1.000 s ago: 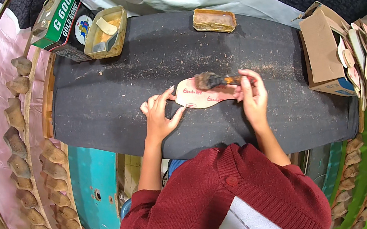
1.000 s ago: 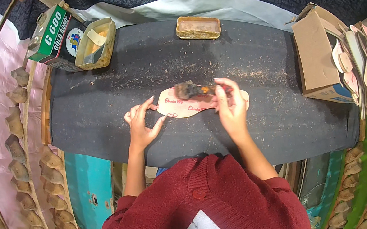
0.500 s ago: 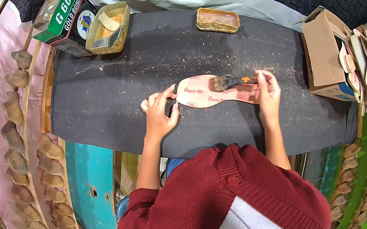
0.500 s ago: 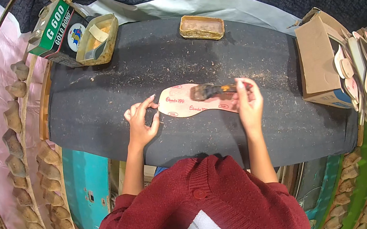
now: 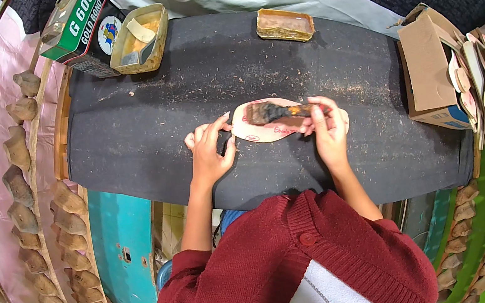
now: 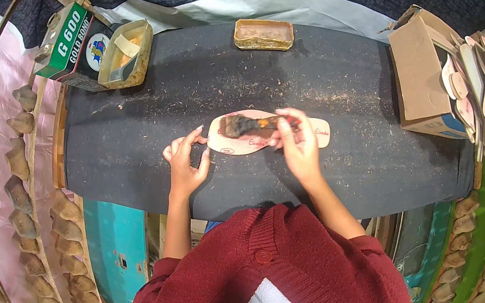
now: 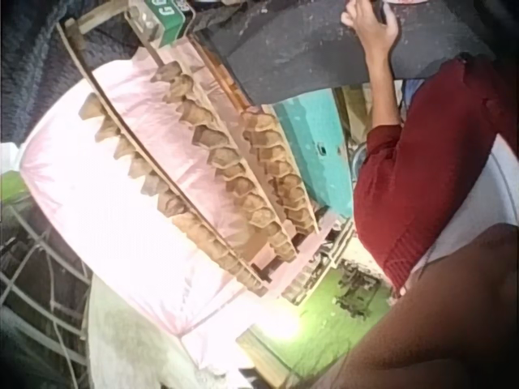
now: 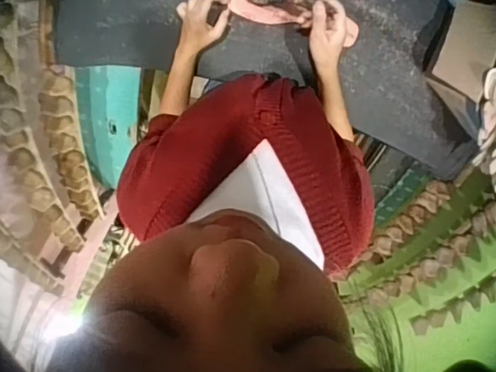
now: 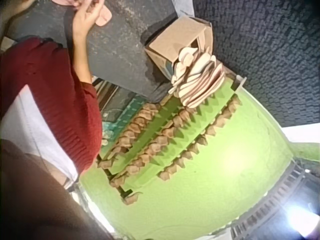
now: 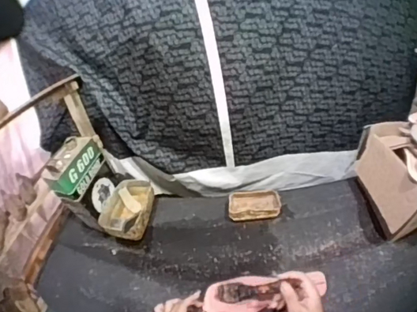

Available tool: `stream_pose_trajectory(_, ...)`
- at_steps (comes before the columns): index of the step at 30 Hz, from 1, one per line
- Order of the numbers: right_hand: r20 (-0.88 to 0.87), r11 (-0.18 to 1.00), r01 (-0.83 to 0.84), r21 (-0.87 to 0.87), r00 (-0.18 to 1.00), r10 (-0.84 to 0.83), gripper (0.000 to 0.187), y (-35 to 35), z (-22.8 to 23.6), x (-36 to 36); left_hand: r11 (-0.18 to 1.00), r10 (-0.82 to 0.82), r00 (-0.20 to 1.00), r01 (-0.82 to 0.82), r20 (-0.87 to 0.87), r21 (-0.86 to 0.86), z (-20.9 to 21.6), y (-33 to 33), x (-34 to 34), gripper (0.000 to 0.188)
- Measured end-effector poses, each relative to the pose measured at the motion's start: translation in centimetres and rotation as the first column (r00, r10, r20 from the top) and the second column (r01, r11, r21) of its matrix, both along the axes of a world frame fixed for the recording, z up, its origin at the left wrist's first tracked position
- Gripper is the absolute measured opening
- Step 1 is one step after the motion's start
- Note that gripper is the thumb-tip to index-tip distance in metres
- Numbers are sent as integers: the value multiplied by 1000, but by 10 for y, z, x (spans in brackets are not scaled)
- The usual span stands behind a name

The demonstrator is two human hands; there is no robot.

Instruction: The person is applying adhesive to shoe insoles and outsoles using a brush in a workshop environment.

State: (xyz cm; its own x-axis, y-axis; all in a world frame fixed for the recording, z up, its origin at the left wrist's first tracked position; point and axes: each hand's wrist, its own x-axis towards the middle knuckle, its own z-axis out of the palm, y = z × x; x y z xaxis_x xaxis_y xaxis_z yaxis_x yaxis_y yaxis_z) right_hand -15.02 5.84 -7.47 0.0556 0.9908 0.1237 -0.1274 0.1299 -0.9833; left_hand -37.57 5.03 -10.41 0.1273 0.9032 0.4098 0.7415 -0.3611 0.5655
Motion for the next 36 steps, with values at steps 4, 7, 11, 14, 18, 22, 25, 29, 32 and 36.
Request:
stream_pose_trajectory(4, 19, 999, 37, -21, 999, -37, 20, 2, -7, -1, 1000, 0, 1000, 0, -2, -12, 3, 0, 1, 48)
stream_pose_trajectory(7, 22, 989, 114, -99, 993, -112, 20, 4, -6, 17, 1000, 6, 1000, -6, 4, -15, 1, -1, -1, 48)
stream_pose_trajectory(11, 78, 968, 240, -70, 969, -234, 18, 6, -1, 44, 1000, 5, 1000, -5, -2, -1, 1, -2, -2, 48)
stream_pose_trajectory(14, 103, 949, 313, 27, 944, -314, 17, 7, 2, 61, 1000, -2, 1000, 2, -1, 7, 2, -1, -1, 48)
stream_pose_trajectory(18, 93, 949, 310, 51, 945, -314, 20, 4, 10, 47, 1000, 1, 1000, -1, -7, 23, 0, -1, -1, 47)
stream_pose_trajectory(22, 2, 990, 141, -28, 990, -141, 18, -2, 6, 18, 1000, 1, 1000, -1, -7, 25, 1, -2, 0, 47)
stream_pose_trajectory(25, 66, 1000, 14, -5, 998, -13, 17, -2, 2, 1, 1000, 2, 1000, -2, -8, 25, 1, -2, 0, 47)
stream_pose_trajectory(29, -17, 1000, 1, -15, 1000, -1, 17, 0, -9, 0, 999, 5, 1000, -5, 0, 35, 2, -2, 1, 47)
stream_pose_trajectory(32, 26, 996, 86, -36, 996, -85, 16, 0, -4, 12, 1000, 4, 1000, -4, -6, 22, 3, -3, 0, 47)
stream_pose_trajectory(36, 105, 968, 246, -55, 965, -239, 16, 1, -2, 39, 1000, 5, 1000, -5, -5, 22, 2, -2, 0, 46)
